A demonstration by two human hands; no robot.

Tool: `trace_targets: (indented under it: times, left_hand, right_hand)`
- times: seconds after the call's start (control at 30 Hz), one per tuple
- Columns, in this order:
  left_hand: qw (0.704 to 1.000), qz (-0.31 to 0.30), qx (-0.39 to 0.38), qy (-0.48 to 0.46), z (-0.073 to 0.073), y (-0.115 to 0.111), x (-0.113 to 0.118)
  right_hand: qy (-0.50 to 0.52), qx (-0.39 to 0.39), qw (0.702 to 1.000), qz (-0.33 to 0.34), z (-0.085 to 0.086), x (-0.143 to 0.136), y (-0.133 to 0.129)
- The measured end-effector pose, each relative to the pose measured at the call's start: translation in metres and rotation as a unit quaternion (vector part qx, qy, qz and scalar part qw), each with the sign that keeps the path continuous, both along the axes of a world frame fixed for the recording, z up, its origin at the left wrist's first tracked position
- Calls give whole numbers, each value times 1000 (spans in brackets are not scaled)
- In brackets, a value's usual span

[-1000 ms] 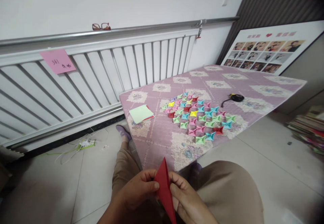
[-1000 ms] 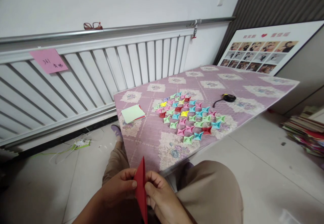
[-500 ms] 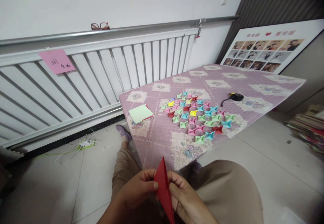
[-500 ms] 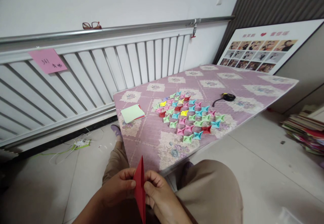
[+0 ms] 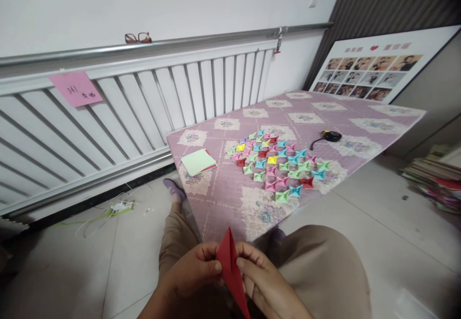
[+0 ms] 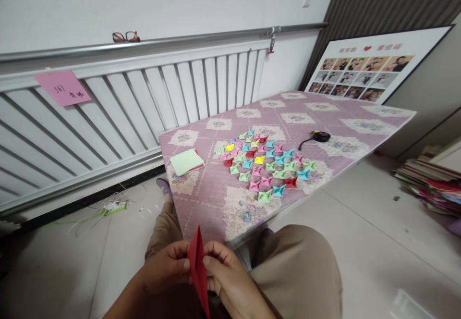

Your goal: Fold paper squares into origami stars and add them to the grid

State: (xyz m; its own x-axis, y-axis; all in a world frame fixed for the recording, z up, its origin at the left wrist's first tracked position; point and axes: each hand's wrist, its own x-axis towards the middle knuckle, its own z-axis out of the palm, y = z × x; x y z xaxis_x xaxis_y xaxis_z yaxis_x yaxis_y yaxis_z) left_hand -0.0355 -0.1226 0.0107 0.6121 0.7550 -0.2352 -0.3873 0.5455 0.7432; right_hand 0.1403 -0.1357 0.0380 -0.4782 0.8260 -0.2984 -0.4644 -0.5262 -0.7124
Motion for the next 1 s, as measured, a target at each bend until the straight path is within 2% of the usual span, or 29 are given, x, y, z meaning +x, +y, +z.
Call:
trace_targets:
  times: [0.13, 0.27, 0.37, 0.47, 0.57, 0.67, 0.77, 0.83, 0.87, 0.93, 1.0]
  left_hand:
    - [998, 12, 36, 45, -8, 4, -3]
    - [993, 33, 79, 85, -10, 7, 1]
    - [994, 49, 67, 64, -10, 7, 5]
    - [996, 55, 49, 45, -10, 5, 7]
    - [997, 53, 35, 53, -9, 4, 9]
    - [995, 46, 32, 77, -7, 4, 12]
    - [980, 71, 99, 154, -5, 5, 15]
    - [939, 114, 181, 271, -3, 5, 17]
    - [902, 143, 229, 337, -2, 4, 18]
    - [806, 198, 339, 444, -1, 1, 19]
    - [699, 234, 470, 486, 0, -4, 19]
  right_hand:
    - [-141, 82, 986, -43, -1, 1, 6]
    - [-305, 189, 923, -137, -16, 2, 10]
    - [-345, 239, 902, -103, -19, 3, 9]
    - [-349, 279, 894, -38, -9, 6, 6]
    - [-376, 327, 867, 6, 1, 8, 4]
    - [-403, 360, 841, 15, 4, 8, 6]
    - [-453, 393, 800, -7, 1, 8, 8]
    - [-490, 412, 768, -16, -1, 7, 8]
    - [-504, 417, 756, -16, -2, 7, 8]
    - [-525, 421, 739, -16, -3, 6, 8]
    - [-541, 417, 730, -10, -3, 5, 8]
